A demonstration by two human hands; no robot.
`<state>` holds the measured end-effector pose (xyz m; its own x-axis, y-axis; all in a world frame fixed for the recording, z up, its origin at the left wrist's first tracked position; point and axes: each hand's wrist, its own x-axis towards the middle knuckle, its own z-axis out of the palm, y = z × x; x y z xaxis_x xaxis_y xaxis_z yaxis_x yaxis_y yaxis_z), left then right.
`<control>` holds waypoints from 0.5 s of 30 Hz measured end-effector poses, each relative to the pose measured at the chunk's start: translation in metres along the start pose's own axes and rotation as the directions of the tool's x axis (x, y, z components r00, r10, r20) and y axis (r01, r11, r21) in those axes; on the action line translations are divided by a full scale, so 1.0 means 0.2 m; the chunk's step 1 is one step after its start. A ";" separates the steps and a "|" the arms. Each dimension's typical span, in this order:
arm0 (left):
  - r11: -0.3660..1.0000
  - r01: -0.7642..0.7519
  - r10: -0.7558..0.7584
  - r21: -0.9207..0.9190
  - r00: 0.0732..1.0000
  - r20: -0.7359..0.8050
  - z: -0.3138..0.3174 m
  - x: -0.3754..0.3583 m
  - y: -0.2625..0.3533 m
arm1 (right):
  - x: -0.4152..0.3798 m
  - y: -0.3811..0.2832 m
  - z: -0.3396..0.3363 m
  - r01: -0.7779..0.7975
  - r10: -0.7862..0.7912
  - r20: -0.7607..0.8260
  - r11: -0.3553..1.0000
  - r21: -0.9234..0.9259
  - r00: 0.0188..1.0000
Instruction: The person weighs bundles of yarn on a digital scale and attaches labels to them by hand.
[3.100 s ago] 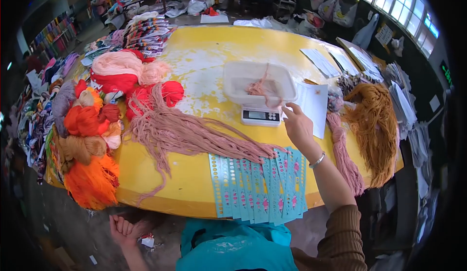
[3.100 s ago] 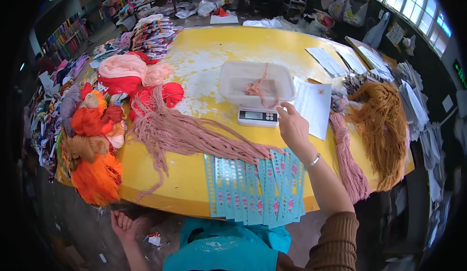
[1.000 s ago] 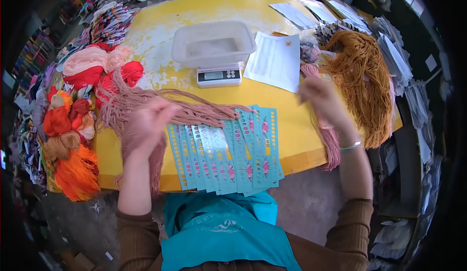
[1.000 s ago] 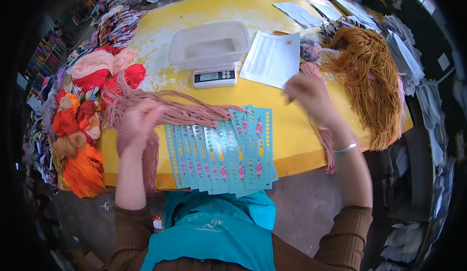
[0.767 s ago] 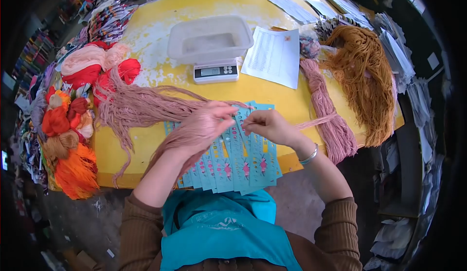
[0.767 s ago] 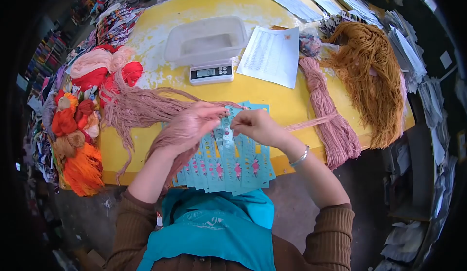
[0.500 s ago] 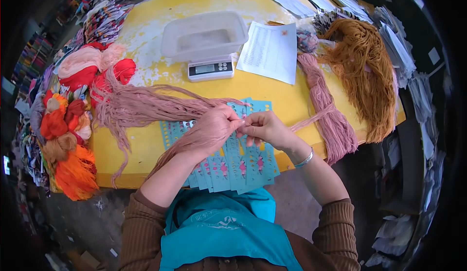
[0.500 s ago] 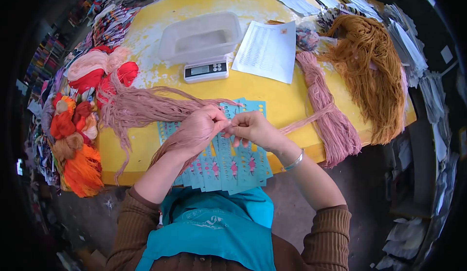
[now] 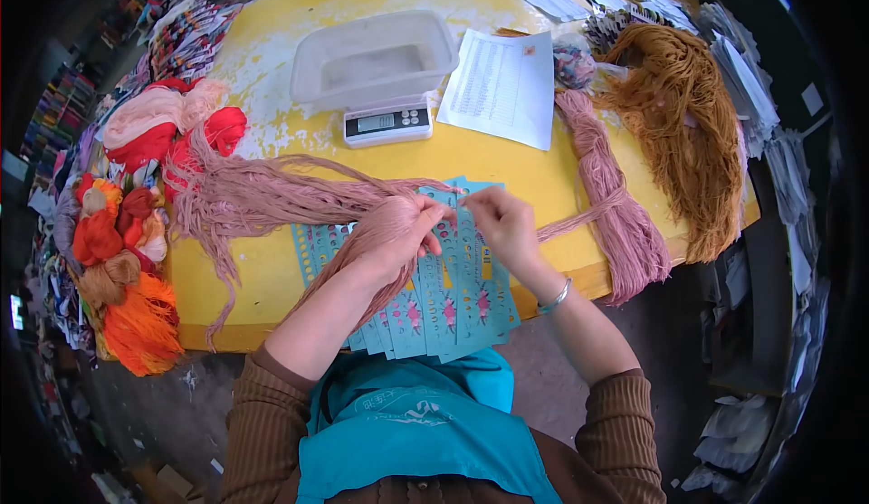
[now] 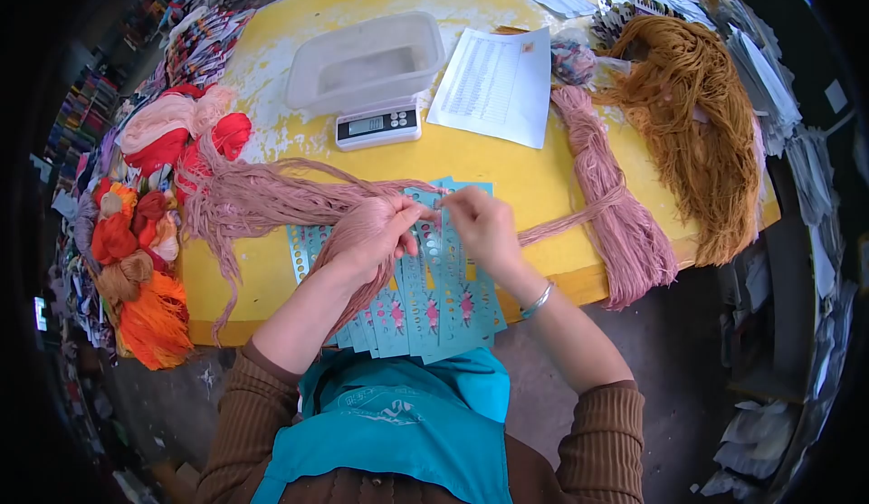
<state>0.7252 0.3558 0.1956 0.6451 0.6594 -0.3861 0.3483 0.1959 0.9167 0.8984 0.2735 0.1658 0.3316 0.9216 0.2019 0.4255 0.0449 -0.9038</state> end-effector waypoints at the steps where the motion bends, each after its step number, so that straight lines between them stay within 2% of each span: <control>1: 1.000 0.001 -0.001 -0.001 1.000 0.000 0.00 0.01 0.00 | 0.05 0.02 -0.03 -0.120 0.120 0.005 0.992 0.047 0.993; 3: 0.924 0.106 -0.111 -0.367 0.994 0.009 0.01 0.02 -0.03 | 0.09 0.14 -0.02 -0.137 0.137 -0.014 0.991 0.000 0.991; 4: 0.924 0.107 -0.112 -0.368 0.994 0.009 0.01 0.03 -0.05 | 0.09 0.17 -0.01 -0.148 0.148 0.002 0.989 0.008 0.989; 6: 0.829 0.175 -0.147 -0.531 0.985 0.095 0.00 0.05 -0.09 | 0.10 0.19 0.00 -0.159 0.159 0.020 0.987 0.016 0.987; 9: 0.818 0.182 -0.162 -0.546 0.983 0.085 0.01 0.07 -0.09 | 0.08 0.19 0.02 -0.088 0.091 0.040 0.992 -0.089 0.995; 12: 0.834 0.159 -0.127 -0.528 0.987 0.097 0.01 0.08 -0.10 | 0.09 0.20 0.02 -0.111 0.111 0.082 0.994 -0.011 0.990; 13: 0.834 0.159 -0.126 -0.529 0.987 0.097 0.02 0.07 -0.09 | 0.09 0.17 0.02 -0.159 0.150 0.120 0.984 0.075 0.981; 14: 0.896 0.122 -0.095 -0.427 0.992 0.084 0.02 0.06 -0.08 | 0.08 0.15 0.02 -0.210 0.185 0.162 0.965 0.157 0.969; 15: 0.944 0.083 -0.062 -0.319 0.995 0.074 0.03 0.05 -0.06 | 0.08 0.14 0.02 -0.210 0.185 0.161 0.965 0.155 0.969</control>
<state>0.7319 0.3556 0.1790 0.6707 0.5905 -0.4489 0.1656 0.4708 0.8666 0.9111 0.2903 0.1426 0.2650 0.9637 -0.0324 0.2104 -0.0905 -0.9734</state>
